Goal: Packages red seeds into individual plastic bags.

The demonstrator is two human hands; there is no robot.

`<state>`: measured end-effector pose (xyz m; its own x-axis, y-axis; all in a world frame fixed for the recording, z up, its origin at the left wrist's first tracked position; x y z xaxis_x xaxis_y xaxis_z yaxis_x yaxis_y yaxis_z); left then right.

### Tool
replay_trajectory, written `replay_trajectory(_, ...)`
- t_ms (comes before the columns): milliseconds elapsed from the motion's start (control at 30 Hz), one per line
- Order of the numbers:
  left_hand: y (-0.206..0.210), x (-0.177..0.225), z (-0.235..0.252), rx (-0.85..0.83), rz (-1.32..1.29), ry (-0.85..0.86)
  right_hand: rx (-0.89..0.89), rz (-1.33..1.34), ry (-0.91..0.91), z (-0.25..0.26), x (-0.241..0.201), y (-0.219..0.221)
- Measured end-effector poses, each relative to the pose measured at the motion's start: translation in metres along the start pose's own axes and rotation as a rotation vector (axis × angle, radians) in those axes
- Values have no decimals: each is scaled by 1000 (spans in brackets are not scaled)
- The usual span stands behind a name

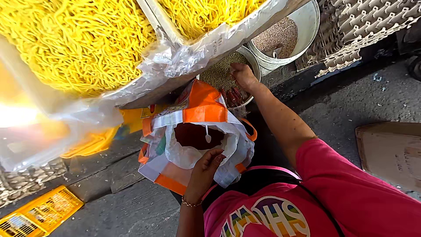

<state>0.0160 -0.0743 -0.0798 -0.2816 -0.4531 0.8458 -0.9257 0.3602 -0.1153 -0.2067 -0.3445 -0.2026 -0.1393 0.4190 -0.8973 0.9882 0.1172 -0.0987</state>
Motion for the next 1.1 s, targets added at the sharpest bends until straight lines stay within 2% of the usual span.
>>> replay_trajectory(133, -10, -3, -2, 48, 4, -5, -72, -146, -98, -21, 10, 15)
replay_trajectory(300, -22, -16, -4, 106, 96, -31, -242, -563, 44, -51, 68, 36)
replay_trajectory(367, -29, -24, -3, 115, 195, -58, -266, -631, 28, -60, 78, 37)
replay_trajectory(533, -62, -50, 5, 150, 493, -217, -111, -510, -92, -82, 61, 12)
replay_trajectory(633, -84, -58, 17, 198, 579, -316, -28, -489, -139, -93, 53, -5)
replay_trajectory(767, -104, -65, 38, 278, 639, -354, 19, -438, -124, -113, 43, -22)
replay_trajectory(900, -101, -64, 61, 248, 689, -358, 73, -390, -101, -132, 43, -35)
replay_trajectory(1100, -69, -36, 80, 39, 626, -253, 115, -432, -196, -143, 48, -49)
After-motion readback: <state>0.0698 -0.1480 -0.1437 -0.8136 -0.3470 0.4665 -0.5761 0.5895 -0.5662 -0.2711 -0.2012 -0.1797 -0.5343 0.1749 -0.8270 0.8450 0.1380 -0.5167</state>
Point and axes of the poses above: each hand's wrist, its own z-axis towards the middle knuckle, its own y-axis out of the palm, x = y × z, the point moved 6 cm from there along z, towards the middle knuckle, and after that the axes turned 5 degrees about z, right-handed, at the moved point
